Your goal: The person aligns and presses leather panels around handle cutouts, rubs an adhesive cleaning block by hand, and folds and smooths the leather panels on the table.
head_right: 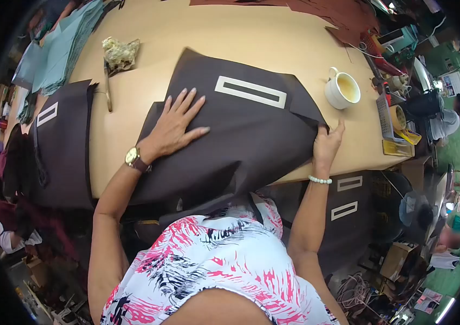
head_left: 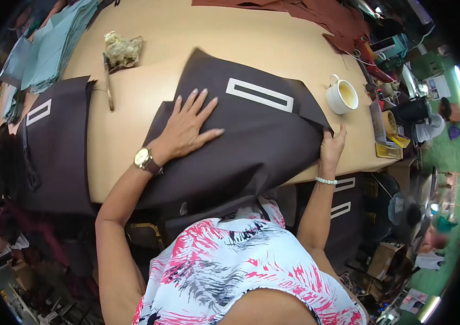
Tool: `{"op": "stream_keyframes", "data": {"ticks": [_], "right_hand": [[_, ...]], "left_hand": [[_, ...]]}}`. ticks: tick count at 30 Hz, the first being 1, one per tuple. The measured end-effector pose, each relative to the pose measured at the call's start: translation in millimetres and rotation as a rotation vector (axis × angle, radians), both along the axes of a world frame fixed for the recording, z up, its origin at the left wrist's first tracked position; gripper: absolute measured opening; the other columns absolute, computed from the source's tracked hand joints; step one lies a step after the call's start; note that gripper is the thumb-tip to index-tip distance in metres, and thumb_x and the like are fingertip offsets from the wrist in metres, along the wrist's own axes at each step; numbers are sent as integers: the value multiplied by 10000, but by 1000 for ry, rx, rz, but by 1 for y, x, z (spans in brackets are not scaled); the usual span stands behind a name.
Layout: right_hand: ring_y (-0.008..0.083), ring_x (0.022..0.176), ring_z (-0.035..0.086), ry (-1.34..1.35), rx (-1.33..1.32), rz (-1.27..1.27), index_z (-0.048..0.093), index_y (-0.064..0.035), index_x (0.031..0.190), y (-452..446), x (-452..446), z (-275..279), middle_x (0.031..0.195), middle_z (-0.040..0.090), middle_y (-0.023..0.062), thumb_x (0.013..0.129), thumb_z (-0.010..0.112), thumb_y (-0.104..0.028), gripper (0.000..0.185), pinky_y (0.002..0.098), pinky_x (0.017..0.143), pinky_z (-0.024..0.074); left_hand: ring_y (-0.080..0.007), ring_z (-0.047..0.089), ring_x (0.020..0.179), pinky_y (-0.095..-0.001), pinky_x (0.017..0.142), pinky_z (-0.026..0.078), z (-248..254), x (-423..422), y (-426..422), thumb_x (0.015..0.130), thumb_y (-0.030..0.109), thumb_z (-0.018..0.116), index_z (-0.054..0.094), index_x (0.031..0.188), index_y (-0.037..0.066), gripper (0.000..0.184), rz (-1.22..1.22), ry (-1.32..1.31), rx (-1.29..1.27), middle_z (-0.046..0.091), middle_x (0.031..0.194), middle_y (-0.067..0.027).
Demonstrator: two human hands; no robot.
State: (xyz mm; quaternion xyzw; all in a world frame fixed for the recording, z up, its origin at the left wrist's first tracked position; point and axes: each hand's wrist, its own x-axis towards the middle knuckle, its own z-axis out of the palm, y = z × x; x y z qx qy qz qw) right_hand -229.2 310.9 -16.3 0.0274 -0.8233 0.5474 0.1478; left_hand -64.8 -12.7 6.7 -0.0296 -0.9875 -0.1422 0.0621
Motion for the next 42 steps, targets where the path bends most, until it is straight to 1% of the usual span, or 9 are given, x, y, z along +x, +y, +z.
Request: {"op": "stream_keyframes", "data": {"ticks": [3,8,10,14,18,21,31,37,42], "right_hand": [[245,826,616,50,279,25,245,53,1367,5,-3,17,948,609,213,819,609,-59,668,304,762,462],[355,1024,553,-48,484,228,225,22,1385,17,-2,40,1185,496,273,813,649,-101,723,375,830,451],[381,804,621,141,481,282,203,-27,1410,29,-1,30,958,618,252,785,682,-132,794,376,700,478],[388,895,602,297,637,244,200,-34,1413,41,13,26,1258,459,294,760,709,-151,837,410,737,472],[382,927,572,8,713,57,311,-13,1368,48,21,44,1107,559,234,725,740,-222,801,402,787,469],[367,989,539,371,877,18,359,3,1336,63,-10,54,1089,540,202,730,734,-262,760,400,822,447],[396,1282,300,104,1338,191,675,-65,1046,30,-102,87,1371,365,232,793,522,-595,607,580,1020,181],[413,1295,272,224,1267,102,700,-91,962,32,-105,108,1391,359,193,788,553,-573,533,594,1029,153],[406,1304,266,350,1294,187,658,-142,928,59,-89,105,1374,372,157,709,512,-56,277,611,1001,220]], "left_hand": [[-369,207,1338,-521,1073,170,6,25,28,830,504,539,307,1392,79,742,36,-56,-42,227,1449,-197],[-357,357,1254,-526,1040,232,33,77,76,806,457,596,517,1214,32,594,86,-88,46,414,1317,-218],[-346,441,1188,-537,1012,277,43,80,79,817,437,592,598,1106,24,505,83,-108,83,518,1219,-208],[-339,425,1212,-496,1026,280,48,36,54,839,314,603,608,1119,66,374,160,-227,242,515,1258,-129],[-343,304,1304,-532,1047,235,24,-6,38,755,445,666,507,1253,68,645,6,-61,4,408,1366,-140],[-342,312,1299,-547,1044,229,26,-19,37,670,524,706,519,1237,48,763,-46,-57,-10,420,1351,-154],[-313,342,1266,-583,1008,247,5,-19,26,655,629,651,477,1256,21,872,-98,86,11,422,1315,-142],[-316,343,1267,-580,1024,215,6,-13,25,663,629,643,467,1264,9,882,-56,84,-1,427,1318,-150],[-331,318,1285,-573,1044,185,3,-8,26,668,600,661,419,1310,21,897,-37,58,-25,397,1352,-151]]}}
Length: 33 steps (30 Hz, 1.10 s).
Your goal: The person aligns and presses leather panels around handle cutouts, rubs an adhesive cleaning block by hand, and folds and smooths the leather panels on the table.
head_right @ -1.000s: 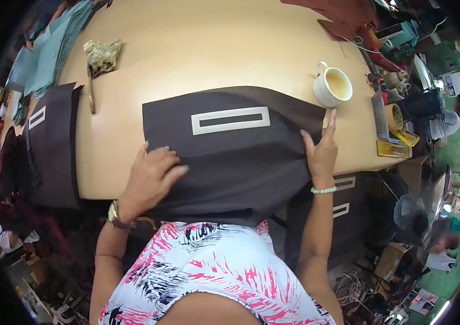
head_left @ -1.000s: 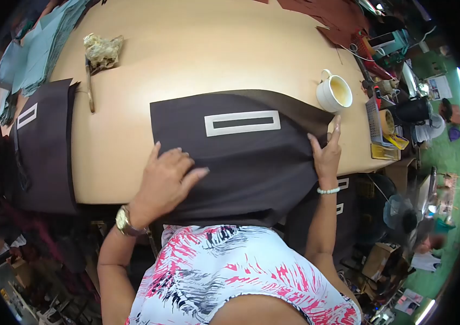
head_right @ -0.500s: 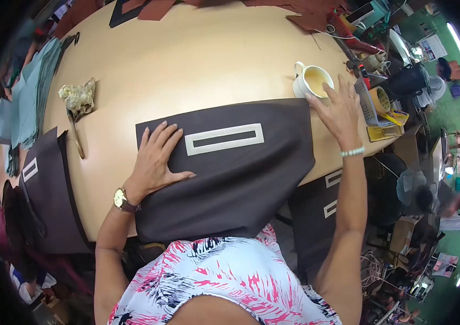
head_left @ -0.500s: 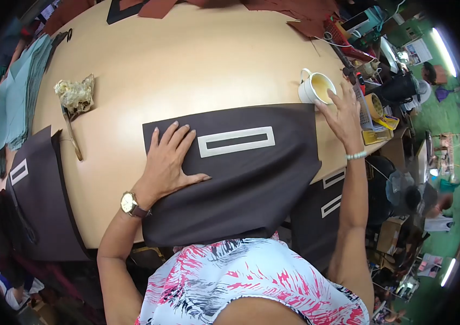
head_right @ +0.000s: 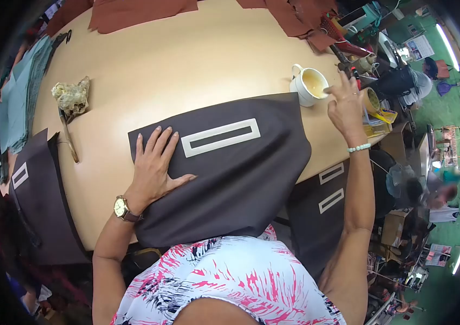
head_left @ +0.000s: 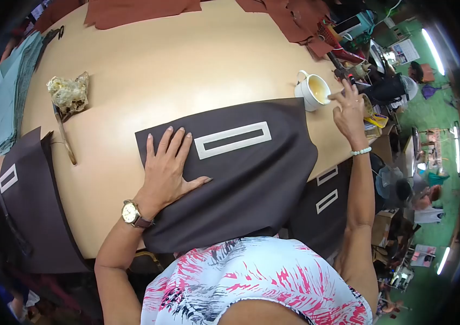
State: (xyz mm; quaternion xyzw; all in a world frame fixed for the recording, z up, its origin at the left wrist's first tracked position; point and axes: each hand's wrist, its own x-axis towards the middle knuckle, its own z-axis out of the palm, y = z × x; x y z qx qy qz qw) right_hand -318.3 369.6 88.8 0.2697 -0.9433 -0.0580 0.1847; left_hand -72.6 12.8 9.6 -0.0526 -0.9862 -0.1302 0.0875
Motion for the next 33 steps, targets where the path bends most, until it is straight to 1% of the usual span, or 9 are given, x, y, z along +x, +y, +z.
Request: {"op": "stream_keyframes", "data": {"ticks": [6,9,13,15,18,21,25,28,33], "right_hand": [[384,1293,286,-58,198,-58,657,-139,952,-13,32,4,1355,388,161,690,486,42,362,564,1024,219],[356,1266,340,-71,95,194,650,-109,971,-50,60,14,1315,427,176,690,501,40,352,503,1048,218],[373,1208,410,-358,-317,406,592,-75,1134,-103,117,-4,1290,441,224,666,439,67,512,418,1040,293],[372,1220,400,-597,-515,274,584,-61,1154,-111,126,-28,1299,427,239,681,424,70,517,411,1046,291],[364,1239,397,-628,-632,151,564,-71,1195,-105,128,-63,1338,395,236,649,361,121,613,368,1051,298],[381,1240,376,-475,-527,171,595,-56,1154,-101,134,-82,1298,419,261,697,399,98,521,393,1057,273],[392,1252,349,-326,-110,51,462,-131,1313,-106,145,-74,1370,353,215,751,446,61,594,523,1029,257],[380,1256,346,-162,142,-35,397,-152,1359,-110,140,-72,1405,318,168,801,475,-22,578,555,1020,250],[339,1269,332,-39,335,-19,418,-34,1323,-117,153,-71,1395,327,129,833,487,-115,501,545,1040,238]], "left_hand": [[-341,290,1299,-576,1046,178,-3,3,1,681,595,652,389,1339,46,896,0,12,5,366,1372,-156],[-342,286,1302,-581,1042,181,-5,4,1,686,591,651,373,1355,79,887,-6,25,-1,351,1379,-155],[-343,293,1297,-587,1036,186,-5,4,2,685,590,655,367,1357,79,892,-5,21,-12,354,1377,-159],[-344,297,1294,-589,1035,187,-6,5,2,684,592,655,371,1355,77,892,-3,23,-22,358,1377,-159],[-344,302,1290,-593,1032,186,-5,5,3,683,596,654,387,1345,68,888,1,22,-30,366,1376,-159],[-347,317,1281,-615,1017,188,-7,5,3,673,621,638,449,1290,31,874,-7,74,-12,404,1346,-174],[-346,323,1277,-616,1014,192,-6,4,5,670,617,645,455,1284,26,873,-3,79,-2,412,1334,-176],[-345,326,1273,-614,1014,196,-6,4,5,672,612,648,454,1283,23,870,-4,79,-10,416,1327,-177],[-342,324,1273,-611,1013,201,-3,3,5,675,607,648,450,1285,19,870,-2,65,-2,411,1329,-180]]}}
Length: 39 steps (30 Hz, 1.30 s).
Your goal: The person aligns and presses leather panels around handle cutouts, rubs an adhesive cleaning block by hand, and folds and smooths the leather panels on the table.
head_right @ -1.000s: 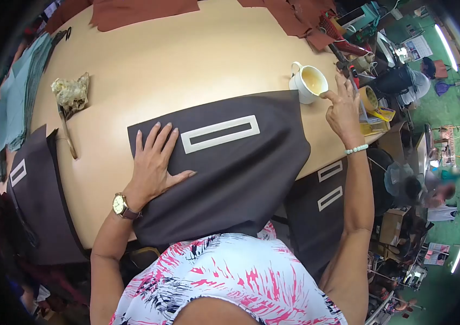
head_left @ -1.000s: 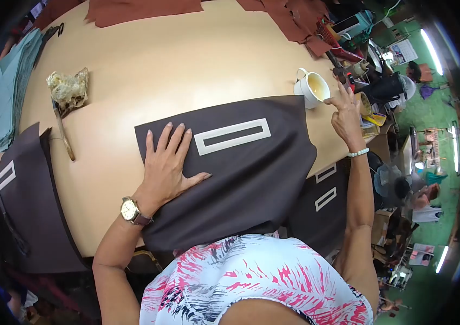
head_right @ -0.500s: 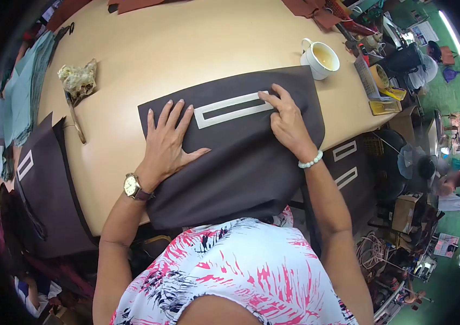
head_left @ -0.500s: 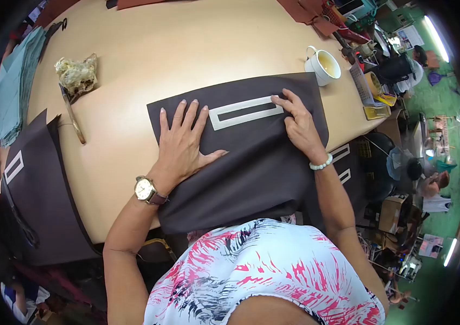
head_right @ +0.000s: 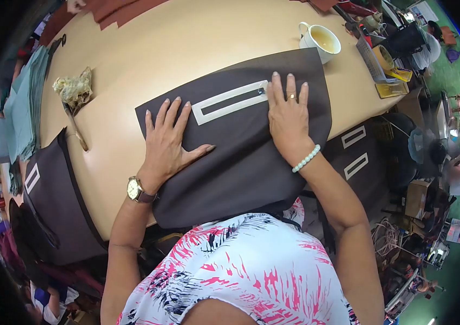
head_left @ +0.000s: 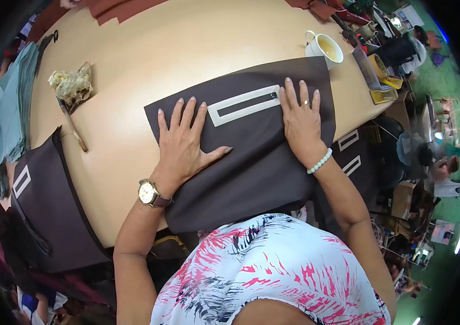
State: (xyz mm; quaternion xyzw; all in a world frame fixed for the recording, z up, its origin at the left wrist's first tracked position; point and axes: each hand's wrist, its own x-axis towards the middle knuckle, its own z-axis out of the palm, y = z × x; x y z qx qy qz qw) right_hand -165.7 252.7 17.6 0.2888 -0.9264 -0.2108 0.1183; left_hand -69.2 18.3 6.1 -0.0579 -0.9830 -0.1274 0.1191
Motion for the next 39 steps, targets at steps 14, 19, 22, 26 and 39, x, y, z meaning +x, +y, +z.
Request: {"op": "stream_keyframes", "data": {"ticks": [14,19,22,26,39], "right_hand": [[327,1334,227,33,259,15,277,-133,1419,7,-21,4,1478,192,69,837,513,-204,632,548,1083,128],[322,1341,216,8,287,21,250,-138,1429,3,-15,7,1481,192,67,845,500,-203,638,540,1089,116],[322,1339,218,-6,259,39,255,-140,1427,-3,-9,7,1475,206,67,847,497,-202,631,538,1090,117],[318,1336,224,-10,207,74,277,-135,1418,-17,1,5,1465,230,68,847,501,-215,619,536,1090,122],[319,1344,216,-25,127,220,310,-105,1403,-69,33,0,1459,246,81,858,479,-300,603,530,1095,106]], "left_hand": [[-344,333,1266,-609,1009,206,-2,0,0,685,626,629,447,1289,29,868,-6,-10,-21,399,1342,-177],[-328,302,1295,-587,1036,184,0,0,0,676,616,650,409,1330,60,892,12,-67,-30,377,1368,-155],[-329,305,1293,-585,1036,186,0,0,0,672,607,658,414,1327,61,887,11,-61,-35,381,1365,-153],[-329,308,1293,-585,1035,190,0,0,0,670,599,664,395,1340,60,901,6,-61,-40,378,1369,-152],[-322,320,1290,-587,1021,214,-7,0,-2,602,597,719,172,1416,8,1144,4,1,60,295,1432,-151]]}}
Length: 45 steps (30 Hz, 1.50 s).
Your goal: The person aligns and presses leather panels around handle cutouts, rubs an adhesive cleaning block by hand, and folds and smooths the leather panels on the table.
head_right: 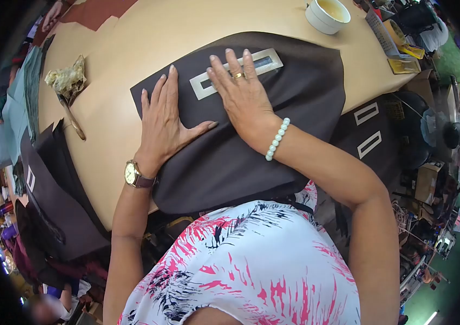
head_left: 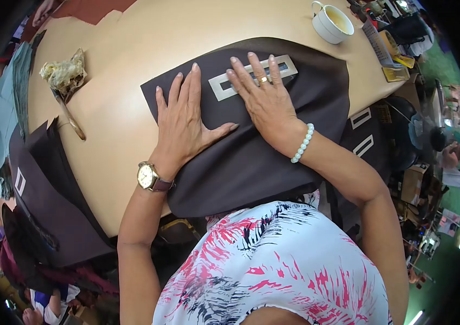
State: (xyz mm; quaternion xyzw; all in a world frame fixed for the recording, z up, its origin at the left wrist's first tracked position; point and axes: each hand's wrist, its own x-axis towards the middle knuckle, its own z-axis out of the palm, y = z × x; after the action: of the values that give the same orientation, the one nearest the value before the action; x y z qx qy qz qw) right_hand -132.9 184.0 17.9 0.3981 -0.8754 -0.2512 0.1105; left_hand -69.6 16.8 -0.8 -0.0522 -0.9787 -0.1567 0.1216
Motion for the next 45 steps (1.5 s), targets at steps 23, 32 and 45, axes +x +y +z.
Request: {"op": "stream_keyframes", "data": {"ticks": [23,32,45], "right_hand": [[437,1359,97,-971,-475,309,619,-173,1153,25,-49,21,1475,181,189,723,419,71,534,596,1066,88],[347,1156,472,-284,-1324,-443,398,34,1288,166,-16,27,1227,504,209,841,545,-72,482,364,991,339],[36,738,482,-884,-2076,-443,228,8,1396,154,-34,25,877,517,-8,818,574,57,676,160,698,410]], "left_hand": [[-321,271,1328,-592,1033,205,13,12,-3,612,564,734,122,1434,47,1148,92,-95,2,309,1422,-157],[-161,549,887,-239,828,408,57,115,28,875,256,597,442,1301,-12,526,1063,-272,728,591,942,-136],[-172,447,1183,-290,981,372,54,89,8,821,-28,536,296,1378,-27,607,571,261,1492,358,1384,-142]]}}
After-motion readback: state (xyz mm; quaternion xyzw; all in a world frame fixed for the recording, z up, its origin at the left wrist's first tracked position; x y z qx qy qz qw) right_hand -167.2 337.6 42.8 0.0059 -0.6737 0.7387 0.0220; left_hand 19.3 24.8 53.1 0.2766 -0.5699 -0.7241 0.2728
